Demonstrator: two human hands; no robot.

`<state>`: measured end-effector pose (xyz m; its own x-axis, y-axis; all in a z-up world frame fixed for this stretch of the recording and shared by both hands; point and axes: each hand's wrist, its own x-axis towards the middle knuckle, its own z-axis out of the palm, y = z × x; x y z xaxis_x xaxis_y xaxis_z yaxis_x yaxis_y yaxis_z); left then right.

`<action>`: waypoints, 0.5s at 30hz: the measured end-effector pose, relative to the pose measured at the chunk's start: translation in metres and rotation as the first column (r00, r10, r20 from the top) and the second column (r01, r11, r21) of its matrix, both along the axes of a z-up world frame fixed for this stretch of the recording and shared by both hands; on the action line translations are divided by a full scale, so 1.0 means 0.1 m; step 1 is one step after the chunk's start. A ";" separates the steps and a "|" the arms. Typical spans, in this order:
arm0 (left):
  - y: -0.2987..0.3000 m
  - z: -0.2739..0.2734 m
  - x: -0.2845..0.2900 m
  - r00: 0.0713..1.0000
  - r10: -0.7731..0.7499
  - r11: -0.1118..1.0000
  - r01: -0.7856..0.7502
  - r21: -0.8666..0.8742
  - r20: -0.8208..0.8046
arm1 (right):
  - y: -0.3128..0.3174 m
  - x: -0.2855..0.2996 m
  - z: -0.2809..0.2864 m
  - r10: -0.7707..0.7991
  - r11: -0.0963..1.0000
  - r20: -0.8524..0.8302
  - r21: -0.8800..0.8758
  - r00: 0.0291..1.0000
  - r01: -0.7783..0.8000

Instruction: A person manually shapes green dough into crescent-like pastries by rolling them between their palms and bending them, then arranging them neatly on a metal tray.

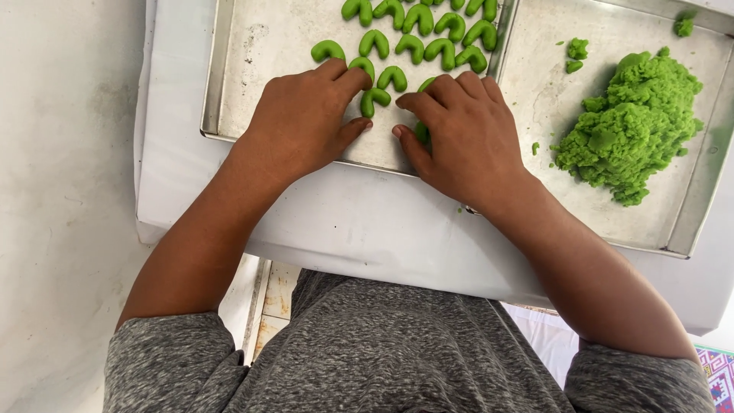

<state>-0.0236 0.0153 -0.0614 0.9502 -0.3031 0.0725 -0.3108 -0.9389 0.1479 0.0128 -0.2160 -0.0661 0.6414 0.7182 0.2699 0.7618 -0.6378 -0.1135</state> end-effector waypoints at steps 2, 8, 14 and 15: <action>0.01 -0.02 -0.02 1.000 0.013 1.000 -0.013 -0.005 0.005 | 0.04 0.02 -0.01 0.005 1.000 0.004 -0.012 1.000 -0.005; 0.01 -0.06 0.00 0.999 0.046 0.999 -0.046 -0.017 -0.016 | 0.11 0.08 -0.04 0.002 1.000 0.005 -0.003 1.000 -0.002; 0.01 -0.06 0.01 0.997 0.063 0.998 -0.063 -0.021 -0.041 | 0.14 0.10 -0.09 -0.020 1.000 -0.032 -0.014 0.999 0.020; 0.01 -0.04 0.01 0.996 0.071 0.997 -0.073 -0.022 -0.061 | 0.15 0.11 -0.09 -0.029 0.999 -0.034 -0.015 0.999 0.029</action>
<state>-0.0221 0.0162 -0.0657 0.9723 -0.2327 0.0207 -0.2324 -0.9544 0.1875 0.0236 -0.2008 -0.0750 0.6706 0.7028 0.2372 0.7389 -0.6613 -0.1295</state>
